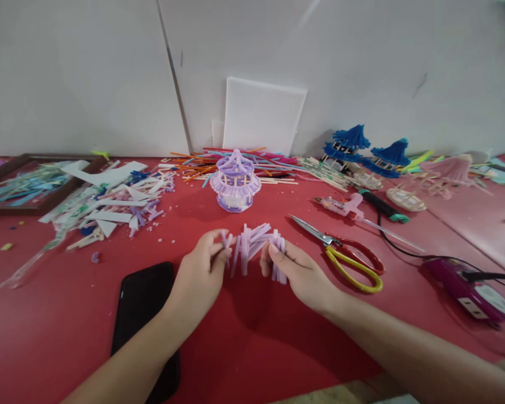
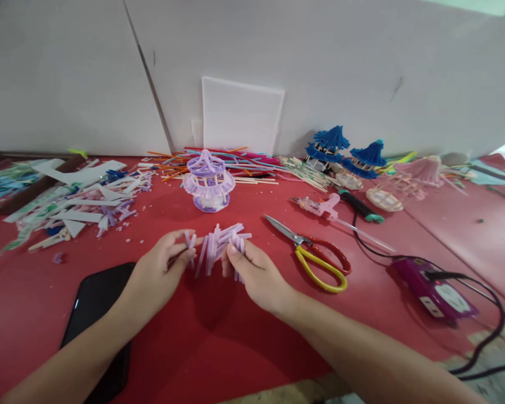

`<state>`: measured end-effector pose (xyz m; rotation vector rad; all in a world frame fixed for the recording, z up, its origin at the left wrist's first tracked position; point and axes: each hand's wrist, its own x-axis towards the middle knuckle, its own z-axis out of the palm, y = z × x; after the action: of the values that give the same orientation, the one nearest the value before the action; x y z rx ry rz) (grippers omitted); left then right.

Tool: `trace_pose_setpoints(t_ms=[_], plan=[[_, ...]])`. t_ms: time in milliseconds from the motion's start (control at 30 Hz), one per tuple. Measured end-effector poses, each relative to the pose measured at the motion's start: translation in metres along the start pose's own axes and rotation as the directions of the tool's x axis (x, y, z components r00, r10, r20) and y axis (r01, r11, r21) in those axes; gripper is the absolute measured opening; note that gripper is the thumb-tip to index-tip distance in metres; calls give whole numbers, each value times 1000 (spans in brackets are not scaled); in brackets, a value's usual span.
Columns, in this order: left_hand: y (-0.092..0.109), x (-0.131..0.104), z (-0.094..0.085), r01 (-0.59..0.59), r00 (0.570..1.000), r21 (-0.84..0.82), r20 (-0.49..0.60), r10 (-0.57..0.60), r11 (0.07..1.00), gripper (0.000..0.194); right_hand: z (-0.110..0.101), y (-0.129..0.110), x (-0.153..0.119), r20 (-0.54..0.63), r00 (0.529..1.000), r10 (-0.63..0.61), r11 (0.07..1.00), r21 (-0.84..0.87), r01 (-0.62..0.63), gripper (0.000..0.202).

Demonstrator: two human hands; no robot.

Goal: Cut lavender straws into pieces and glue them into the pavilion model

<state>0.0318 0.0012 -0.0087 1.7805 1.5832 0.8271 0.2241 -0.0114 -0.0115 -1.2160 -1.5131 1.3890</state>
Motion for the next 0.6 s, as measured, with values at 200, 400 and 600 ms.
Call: trace_pose_setpoints(t_ms=[200, 400, 600], plan=[[4, 1, -3, -10, 994, -87, -107, 1, 996, 19, 0, 0, 3, -8, 1000, -30, 999, 26, 31, 48], [10, 0, -7, 29, 998, -100, -60, -35, 995, 24, 1, 0, 2, -10, 1000, -26, 998, 65, 26, 47], [10, -1, -6, 11, 982, -281, -180, -64, 960, 28, 2, -2, 1, 12, 1000, 5, 989, 147, -6, 48]])
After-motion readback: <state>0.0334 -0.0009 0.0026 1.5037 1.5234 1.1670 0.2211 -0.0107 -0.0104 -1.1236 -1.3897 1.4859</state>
